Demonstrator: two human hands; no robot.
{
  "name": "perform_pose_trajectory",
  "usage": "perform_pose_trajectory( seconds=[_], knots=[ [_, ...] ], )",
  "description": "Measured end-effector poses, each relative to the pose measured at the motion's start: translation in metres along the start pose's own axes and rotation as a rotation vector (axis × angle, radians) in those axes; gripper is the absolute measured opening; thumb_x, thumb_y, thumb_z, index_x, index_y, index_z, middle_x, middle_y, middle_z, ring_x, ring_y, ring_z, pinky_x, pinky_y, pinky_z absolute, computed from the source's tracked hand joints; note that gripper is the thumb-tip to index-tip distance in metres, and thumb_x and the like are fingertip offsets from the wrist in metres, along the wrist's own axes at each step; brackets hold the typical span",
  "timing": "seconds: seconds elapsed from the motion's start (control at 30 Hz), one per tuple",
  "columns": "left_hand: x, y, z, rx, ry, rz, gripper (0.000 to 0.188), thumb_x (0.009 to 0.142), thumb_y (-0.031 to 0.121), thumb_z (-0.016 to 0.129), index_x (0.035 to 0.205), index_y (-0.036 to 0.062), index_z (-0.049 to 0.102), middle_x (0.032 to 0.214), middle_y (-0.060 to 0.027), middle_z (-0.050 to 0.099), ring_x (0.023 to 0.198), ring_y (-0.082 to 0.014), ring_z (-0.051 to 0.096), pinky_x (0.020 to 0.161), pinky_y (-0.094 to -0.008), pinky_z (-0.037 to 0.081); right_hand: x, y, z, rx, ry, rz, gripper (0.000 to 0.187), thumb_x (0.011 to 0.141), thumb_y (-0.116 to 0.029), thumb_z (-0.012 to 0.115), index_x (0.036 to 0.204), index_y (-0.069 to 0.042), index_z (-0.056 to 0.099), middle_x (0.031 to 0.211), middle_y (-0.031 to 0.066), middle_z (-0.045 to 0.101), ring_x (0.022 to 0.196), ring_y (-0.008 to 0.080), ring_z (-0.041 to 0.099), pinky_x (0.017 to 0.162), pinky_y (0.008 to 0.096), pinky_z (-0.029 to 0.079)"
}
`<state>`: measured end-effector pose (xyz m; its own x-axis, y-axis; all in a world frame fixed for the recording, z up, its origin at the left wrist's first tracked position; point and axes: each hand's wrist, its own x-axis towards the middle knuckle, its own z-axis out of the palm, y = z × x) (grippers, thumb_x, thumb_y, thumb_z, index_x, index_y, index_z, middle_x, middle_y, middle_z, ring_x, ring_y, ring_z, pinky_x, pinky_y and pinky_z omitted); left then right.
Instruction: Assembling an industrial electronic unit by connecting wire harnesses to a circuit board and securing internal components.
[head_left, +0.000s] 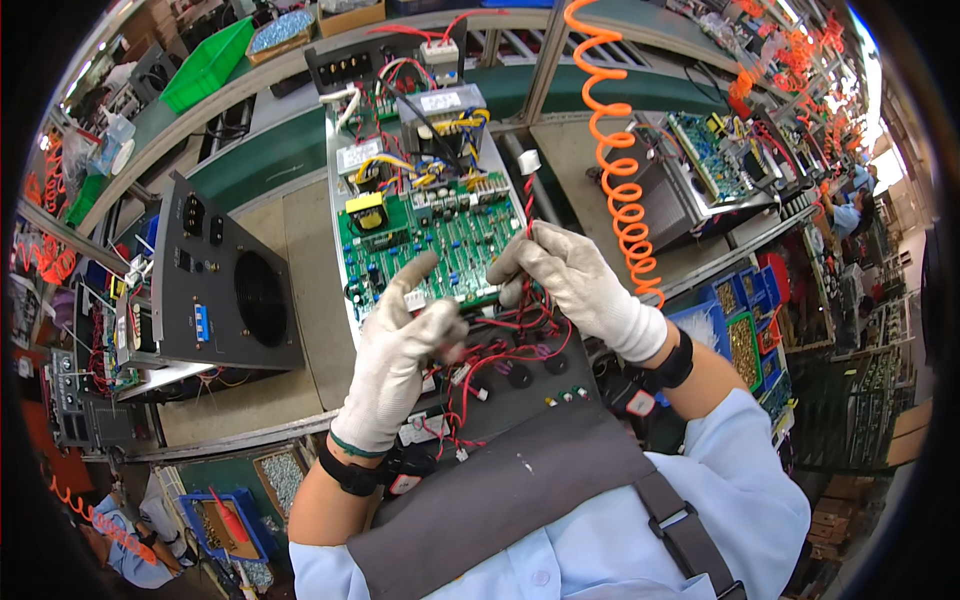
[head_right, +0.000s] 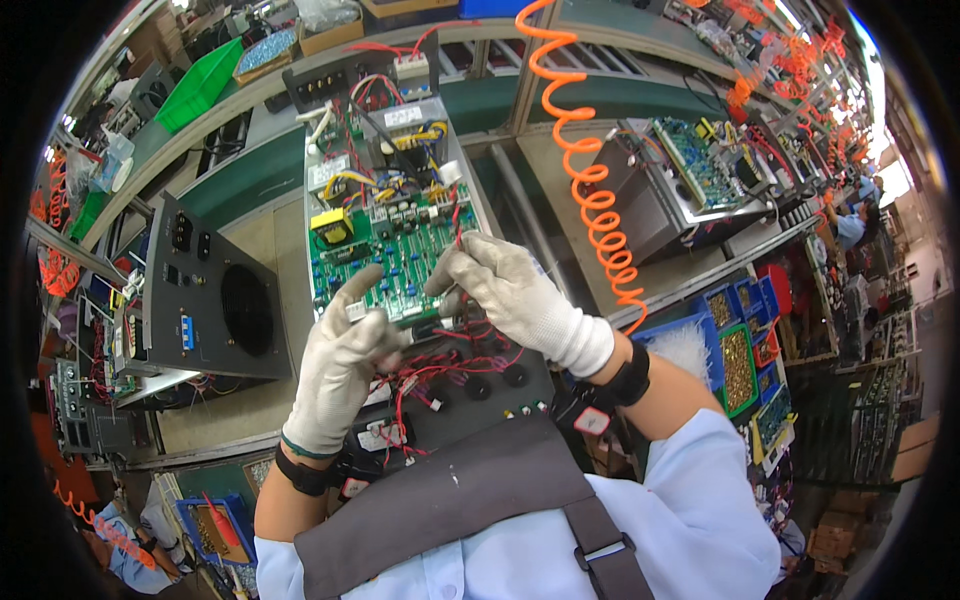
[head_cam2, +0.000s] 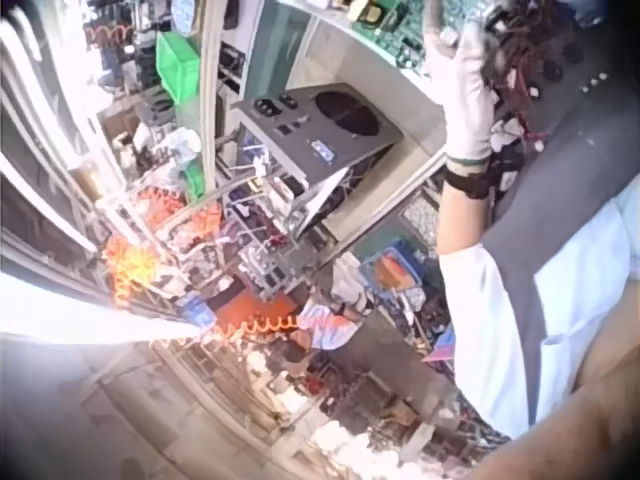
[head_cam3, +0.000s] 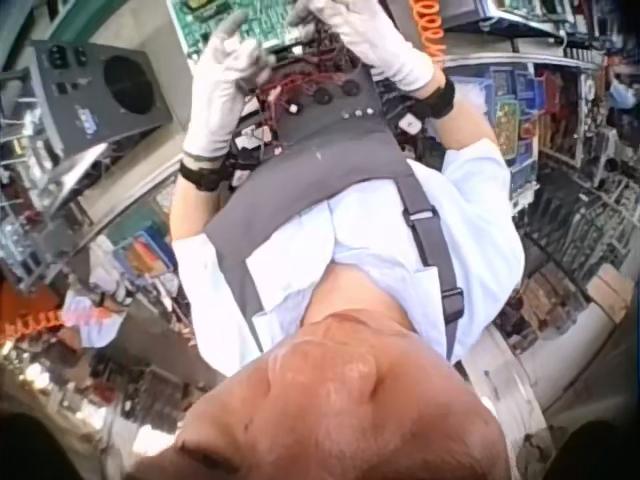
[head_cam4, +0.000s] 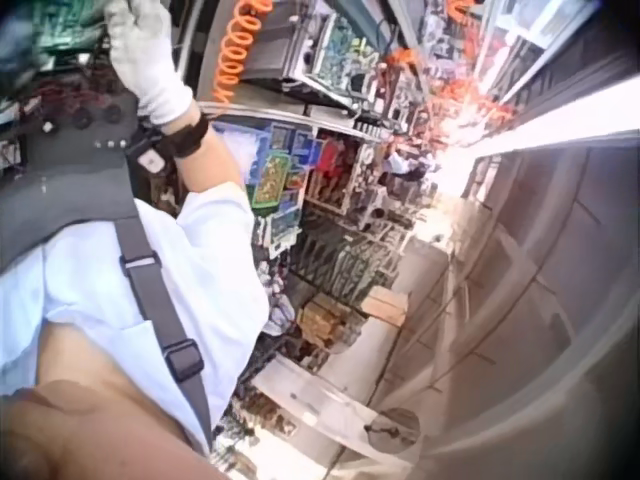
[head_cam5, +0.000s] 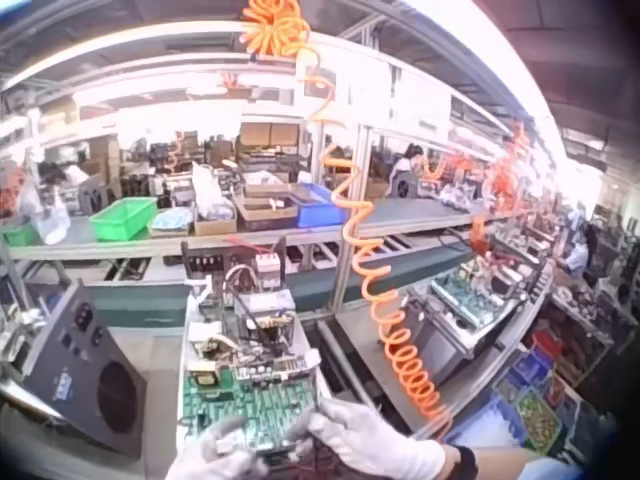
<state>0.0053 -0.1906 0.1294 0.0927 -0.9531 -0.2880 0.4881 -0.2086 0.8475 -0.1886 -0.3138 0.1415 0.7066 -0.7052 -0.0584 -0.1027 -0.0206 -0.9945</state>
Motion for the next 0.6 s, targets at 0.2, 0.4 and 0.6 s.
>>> perform_pose_trajectory(
  seconds=[0.2, 0.4, 0.6],
  knots=[
    [0.004, 0.015, 0.019, 0.183, 0.121, 0.257, 0.051, 0.098, 0.026, 0.066, 0.140, 0.0003, 0.053, 0.082, 0.0020, 0.059, 0.062, -0.0023, 0.050, 0.051, -0.0171, 0.039, -0.006, -0.033, 0.004, -0.082, -0.032, 0.051, 0.029, 0.108, -0.026, 0.049, 0.111, 0.000, 0.062, 0.082, 0.0073, 0.063, 0.070, 0.0117, 0.063, 0.063, 0.0270, 0.050],
    [0.002, 0.013, 0.016, 0.254, 0.171, 0.190, 0.030, 0.098, 0.014, 0.065, 0.124, -0.0006, 0.064, 0.091, 0.0010, 0.065, 0.067, -0.0010, 0.047, 0.057, -0.0173, 0.038, 0.003, -0.025, 0.012, -0.622, -0.084, -0.286, 0.027, 0.100, -0.012, 0.059, 0.118, 0.006, 0.066, 0.100, 0.0181, 0.072, 0.085, 0.0189, 0.068, 0.076, 0.0304, 0.053],
    [0.000, 0.008, 0.010, 0.210, 0.207, 0.285, 0.025, 0.098, 0.020, 0.067, 0.114, 0.0012, 0.069, 0.085, -0.0020, 0.070, 0.058, 0.0001, 0.051, 0.047, -0.0157, 0.039, 0.004, -0.022, 0.018, -0.783, -0.023, -0.384, 0.026, 0.094, -0.016, 0.066, 0.116, -0.002, 0.071, 0.098, 0.0168, 0.071, 0.086, 0.0290, 0.070, 0.075, 0.0350, 0.055]
  ],
)
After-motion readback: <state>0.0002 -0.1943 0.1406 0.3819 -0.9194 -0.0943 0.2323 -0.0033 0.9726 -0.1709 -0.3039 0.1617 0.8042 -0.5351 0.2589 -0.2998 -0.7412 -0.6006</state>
